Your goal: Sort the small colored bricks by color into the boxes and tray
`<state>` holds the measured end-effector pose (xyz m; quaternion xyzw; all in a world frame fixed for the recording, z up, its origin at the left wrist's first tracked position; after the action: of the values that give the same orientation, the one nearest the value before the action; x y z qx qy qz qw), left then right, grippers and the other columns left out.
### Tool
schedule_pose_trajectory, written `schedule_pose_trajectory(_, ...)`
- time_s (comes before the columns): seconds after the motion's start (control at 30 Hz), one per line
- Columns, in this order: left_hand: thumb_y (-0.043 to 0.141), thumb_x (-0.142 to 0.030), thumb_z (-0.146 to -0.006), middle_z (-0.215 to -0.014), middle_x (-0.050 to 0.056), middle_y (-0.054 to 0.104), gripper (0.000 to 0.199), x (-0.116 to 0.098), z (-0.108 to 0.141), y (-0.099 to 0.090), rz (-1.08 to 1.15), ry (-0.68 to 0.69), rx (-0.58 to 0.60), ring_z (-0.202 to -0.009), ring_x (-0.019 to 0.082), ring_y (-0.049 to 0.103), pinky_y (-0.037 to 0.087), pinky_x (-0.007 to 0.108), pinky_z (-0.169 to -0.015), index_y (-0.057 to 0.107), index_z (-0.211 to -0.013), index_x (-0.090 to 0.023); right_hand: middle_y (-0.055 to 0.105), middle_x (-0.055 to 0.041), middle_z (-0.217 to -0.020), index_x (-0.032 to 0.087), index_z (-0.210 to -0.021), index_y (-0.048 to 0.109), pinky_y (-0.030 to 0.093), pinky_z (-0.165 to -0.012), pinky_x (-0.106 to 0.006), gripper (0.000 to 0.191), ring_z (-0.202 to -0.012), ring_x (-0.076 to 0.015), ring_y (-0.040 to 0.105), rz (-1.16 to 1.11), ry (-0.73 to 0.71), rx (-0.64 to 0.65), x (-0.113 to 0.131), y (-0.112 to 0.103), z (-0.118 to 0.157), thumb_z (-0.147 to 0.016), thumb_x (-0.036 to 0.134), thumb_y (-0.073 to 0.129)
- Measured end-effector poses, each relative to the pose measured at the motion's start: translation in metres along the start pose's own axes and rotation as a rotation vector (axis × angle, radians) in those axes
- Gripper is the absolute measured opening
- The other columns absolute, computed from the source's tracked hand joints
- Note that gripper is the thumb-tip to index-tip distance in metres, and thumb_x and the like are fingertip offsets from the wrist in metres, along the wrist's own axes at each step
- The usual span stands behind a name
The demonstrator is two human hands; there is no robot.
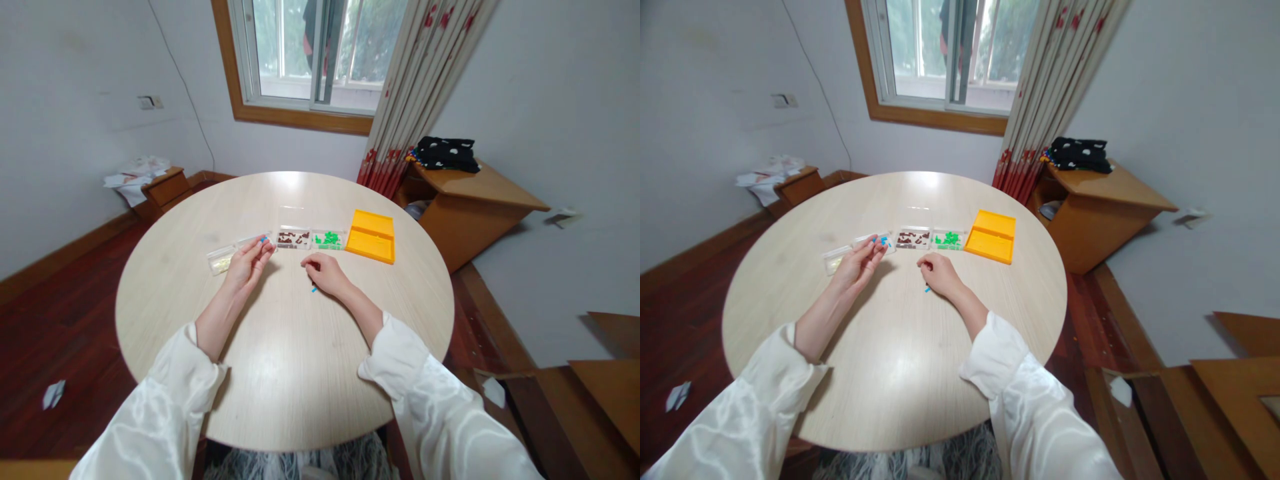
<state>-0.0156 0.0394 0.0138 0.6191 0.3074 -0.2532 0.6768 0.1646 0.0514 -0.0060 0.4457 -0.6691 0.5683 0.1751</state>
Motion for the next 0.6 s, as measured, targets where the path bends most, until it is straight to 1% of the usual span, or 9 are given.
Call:
schedule_pose_trajectory(0.2,0.057,-0.004,-0.077,-0.073,0.005,0.069,0.011,-0.0012,-0.0012,0.0020,0.014,0.030,0.018,-0.066,0.007,0.064,0.053,0.017,-0.078,0.064,-0.074,-0.011,0.064,-0.0022,-0.073,0.014,-0.080,0.068,0.041,-0.066,-0.023,0.022,-0.065,-0.0105,0.054,0.017,0.017,0.014,0.0013,-0.0008,0.0002,-0.073,0.004,0.050)
schedule_pose_trajectory(0.37,0.060,-0.006,-0.076,-0.070,0.003,0.068,0.009,-0.0022,-0.0013,0.0020,0.051,0.040,-0.011,-0.062,0.007,0.063,0.054,0.019,-0.077,0.063,-0.069,-0.011,0.063,-0.0018,-0.072,0.014,-0.079,0.068,0.041,-0.064,-0.023,0.021,-0.064,-0.0100,0.053,0.011,0.009,0.019,0.0007,-0.0002,-0.0002,-0.073,0.005,0.050)
schedule_pose_trajectory(0.6,0.054,-0.001,-0.078,-0.078,0.006,0.069,0.017,-0.0048,0.0050,0.0074,0.103,0.017,-0.034,-0.073,0.009,0.066,0.053,0.022,-0.084,0.063,-0.066,-0.010,0.064,-0.0023,-0.074,0.014,-0.079,0.068,0.041,-0.066,-0.023,0.022,-0.066,-0.0103,0.054,0.022,0.005,0.021,0.0005,-0.0009,-0.0001,-0.073,0.005,0.049)
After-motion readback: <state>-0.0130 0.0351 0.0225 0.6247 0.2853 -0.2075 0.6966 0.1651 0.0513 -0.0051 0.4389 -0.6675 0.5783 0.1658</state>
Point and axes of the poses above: each hand's wrist, its own z-axis away from the middle knuckle, its own y-axis out of the palm, x = y × z, the point moved 4 cm from there along -z, towards the middle knuckle
